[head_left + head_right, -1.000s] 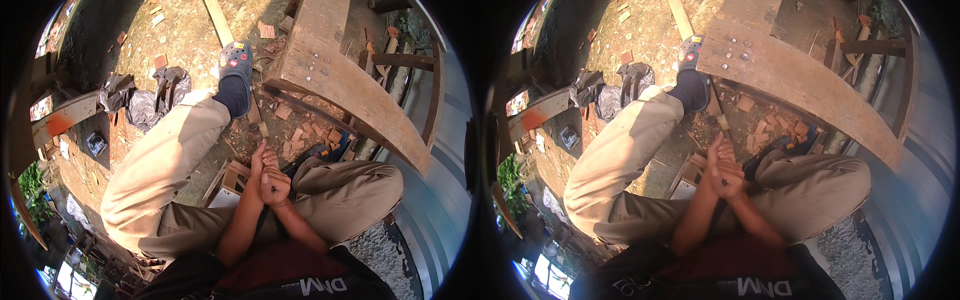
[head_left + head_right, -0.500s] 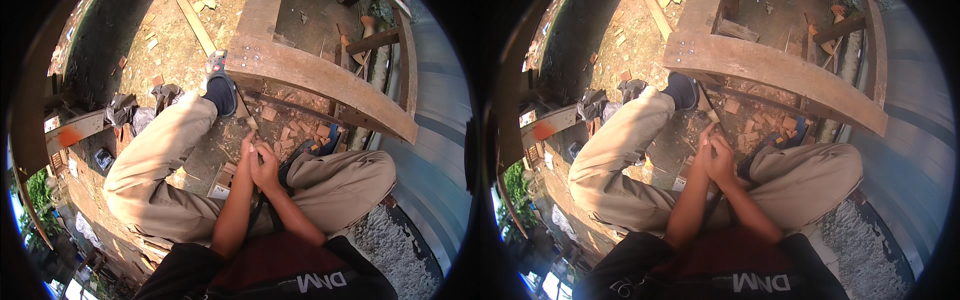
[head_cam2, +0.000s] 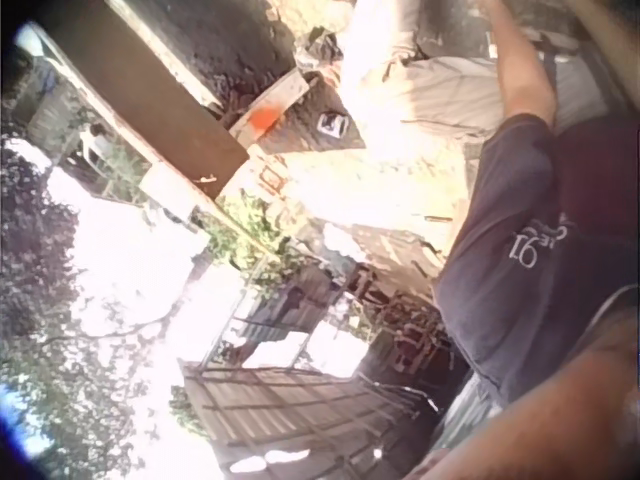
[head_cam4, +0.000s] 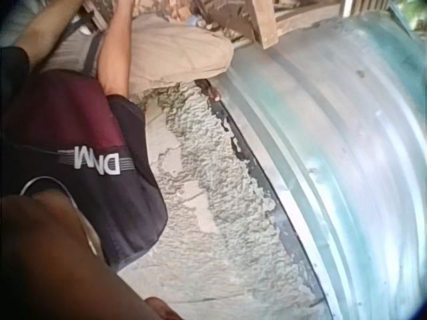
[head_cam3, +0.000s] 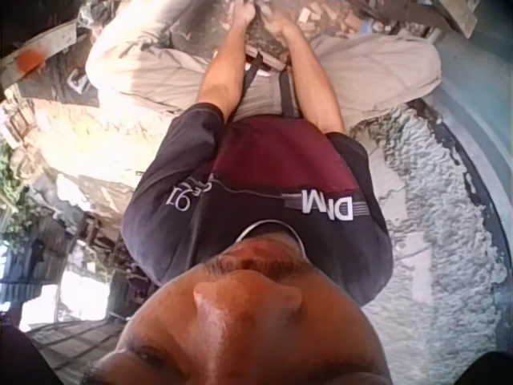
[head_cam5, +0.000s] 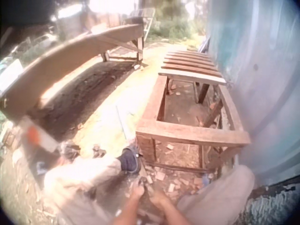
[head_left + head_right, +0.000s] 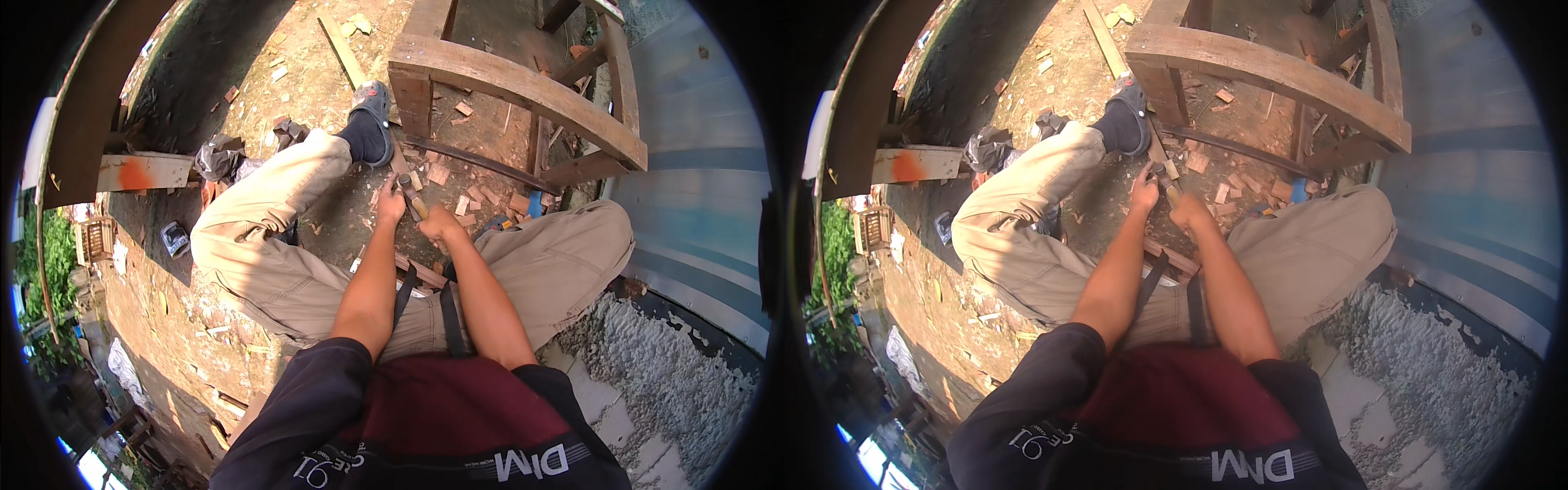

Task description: The person uses a hammer to pry apart and remove wooden slats from a wooden frame. They repeatedly strike and lever the slats loose, then set them aside on the ground.

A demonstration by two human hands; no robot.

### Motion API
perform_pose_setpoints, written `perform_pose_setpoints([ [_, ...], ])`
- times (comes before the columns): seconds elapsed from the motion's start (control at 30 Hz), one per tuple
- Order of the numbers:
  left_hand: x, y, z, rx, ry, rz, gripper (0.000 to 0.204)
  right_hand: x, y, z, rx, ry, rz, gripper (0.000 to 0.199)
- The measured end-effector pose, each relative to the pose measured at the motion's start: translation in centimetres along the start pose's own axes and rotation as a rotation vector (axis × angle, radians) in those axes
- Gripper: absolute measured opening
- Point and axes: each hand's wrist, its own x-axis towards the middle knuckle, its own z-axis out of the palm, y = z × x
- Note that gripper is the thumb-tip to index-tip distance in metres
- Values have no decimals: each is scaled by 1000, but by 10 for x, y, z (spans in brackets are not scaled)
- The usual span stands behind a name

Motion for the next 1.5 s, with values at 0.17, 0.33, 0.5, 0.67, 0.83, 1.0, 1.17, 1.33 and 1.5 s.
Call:
perform_pose_setpoints([
  [0.17, -8, 23, 12, 31, -108, -88, 41, 12, 46, 1, 40, 103, 2, 31],
  [0.33, 8, 13, -5, -119, -44, 18, 33, -8, 18, -4, 118, 34, -19, 31],
  [0.5, 5, 11, -12, -294, -153, -131, 34, -5, 14, -10, 68, 71, -23, 30],
  [0.67, -2, 4, -12, -152, -159, -96, 32, -6, 7, -9, 62, 52, -30, 28],
  [0.83, -10, 1, -6, -150, -218, -64, 32, -4, 14, -9, 86, 43, -30, 25],
  [1.0, -8, -10, -8, -60, -307, -165, 34, -7, 8, -4, 55, 52, -72, 29],
  [1.17, -15, 1, -13, -26, -334, -134, 33, -7, 7, -3, 91, 53, -18, 27],
  [1.33, -17, 10, -20, 78, -123, -145, 36, -17, 1, -3, 186, 1, -67, 31],
  [1.5, -26, 45, -25, -472, -117, -870, 59, -26, -2, -7, 833, -106, 196, 45],
])
